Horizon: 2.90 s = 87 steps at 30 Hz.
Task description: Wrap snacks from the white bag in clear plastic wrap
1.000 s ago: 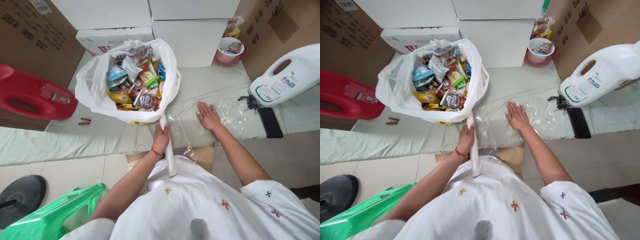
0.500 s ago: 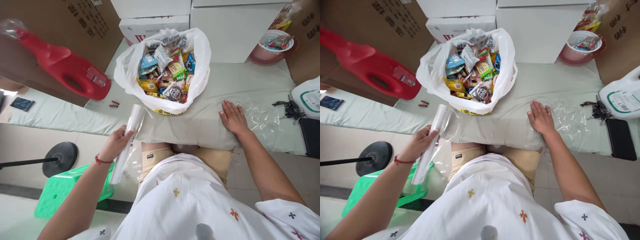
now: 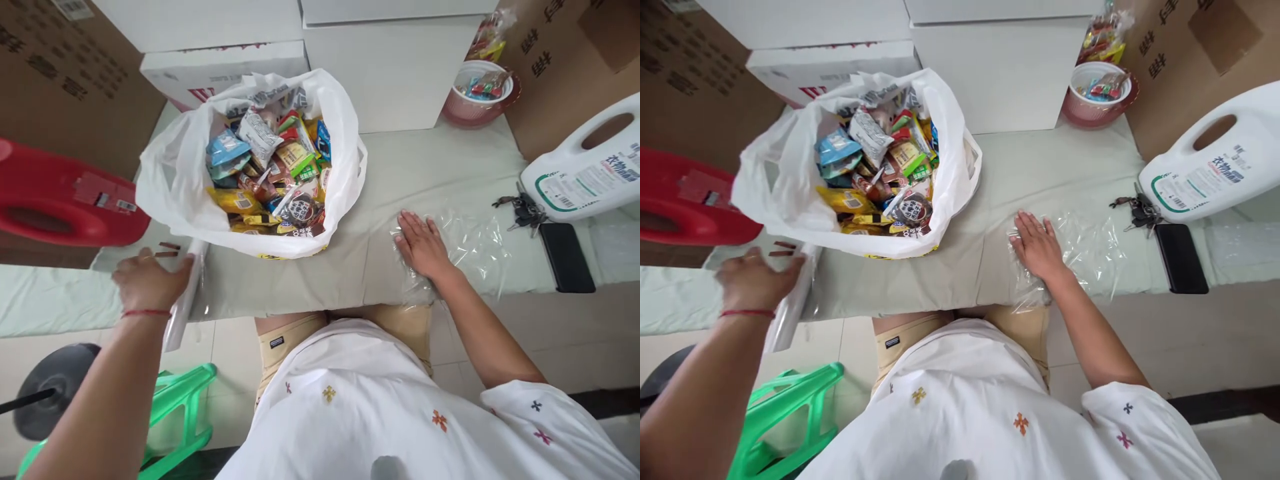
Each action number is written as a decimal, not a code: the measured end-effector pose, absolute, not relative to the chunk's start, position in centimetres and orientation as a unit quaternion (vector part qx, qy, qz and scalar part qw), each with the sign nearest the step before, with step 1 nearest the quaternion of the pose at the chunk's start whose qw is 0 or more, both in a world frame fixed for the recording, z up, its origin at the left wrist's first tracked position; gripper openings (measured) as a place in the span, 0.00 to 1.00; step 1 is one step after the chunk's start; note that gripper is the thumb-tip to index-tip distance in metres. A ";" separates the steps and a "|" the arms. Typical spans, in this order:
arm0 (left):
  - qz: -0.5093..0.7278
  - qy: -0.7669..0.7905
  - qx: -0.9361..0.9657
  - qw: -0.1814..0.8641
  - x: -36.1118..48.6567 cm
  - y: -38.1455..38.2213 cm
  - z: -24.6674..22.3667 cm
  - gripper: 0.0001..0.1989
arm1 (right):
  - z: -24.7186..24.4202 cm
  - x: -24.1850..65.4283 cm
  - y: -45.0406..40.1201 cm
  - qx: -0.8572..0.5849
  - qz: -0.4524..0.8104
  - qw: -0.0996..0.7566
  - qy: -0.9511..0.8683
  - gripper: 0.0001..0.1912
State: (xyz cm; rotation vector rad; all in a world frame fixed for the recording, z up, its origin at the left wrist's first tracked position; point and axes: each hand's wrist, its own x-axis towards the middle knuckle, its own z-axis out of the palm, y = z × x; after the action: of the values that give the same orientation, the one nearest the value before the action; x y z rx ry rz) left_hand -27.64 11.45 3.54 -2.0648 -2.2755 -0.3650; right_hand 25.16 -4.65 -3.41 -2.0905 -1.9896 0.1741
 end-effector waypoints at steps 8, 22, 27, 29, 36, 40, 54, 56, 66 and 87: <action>-0.398 -0.449 -0.785 -0.151 -10.7 -6.4 4.7 0.09 | -2.4 21.3 -5.2 -0.680 0.103 0.130 -0.714 0.31; -0.163 -0.391 -0.888 -0.176 8.5 0.9 -2.9 0.28 | -1.3 24.7 -8.2 -0.724 0.096 0.428 -0.533 0.26; -0.065 -0.421 -0.897 -0.119 7.5 1.1 -2.3 0.33 | -3.0 28.1 -11.6 -0.808 0.018 0.233 -0.541 0.29; -0.054 -0.427 -0.895 -0.114 7.3 1.4 -2.3 0.34 | -3.6 29.2 -12.7 -0.832 0.007 0.190 -0.521 0.29; -0.069 -0.398 -0.906 -0.126 7.5 1.6 -2.4 0.36 | -1.5 31.1 -9.6 -0.816 -0.024 0.207 -0.539 0.32; -0.087 -0.403 -0.902 -0.130 6.7 2.8 -2.5 0.33 | -1.7 32.1 -6.2 -0.769 0.056 0.128 -0.624 0.30; -0.338 -0.282 -0.876 -0.200 5.6 2.3 -0.7 0.13 | 3.0 29.1 -6.7 -0.727 0.022 0.239 -0.643 0.25; -0.290 -0.210 -0.905 -0.229 6.5 2.3 -0.7 0.13 | 3.1 26.3 -8.5 -0.680 0.076 0.217 -0.696 0.22; -0.112 -0.282 -0.938 -0.169 7.6 5.4 -2.6 0.24 | -2.0 21.1 -16.7 -0.606 0.131 0.111 -0.776 0.33; -0.168 -0.352 -0.809 -0.441 12.1 12.4 -2.1 0.06 | -1.7 22.5 -17.2 -0.604 0.141 0.119 -0.776 0.31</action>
State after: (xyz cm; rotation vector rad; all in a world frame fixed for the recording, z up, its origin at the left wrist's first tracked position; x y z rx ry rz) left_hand 12.08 12.42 -2.07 -3.6519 -1.5878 -0.7597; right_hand 22.49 -17.23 -1.71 -1.7652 -2.2682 0.4130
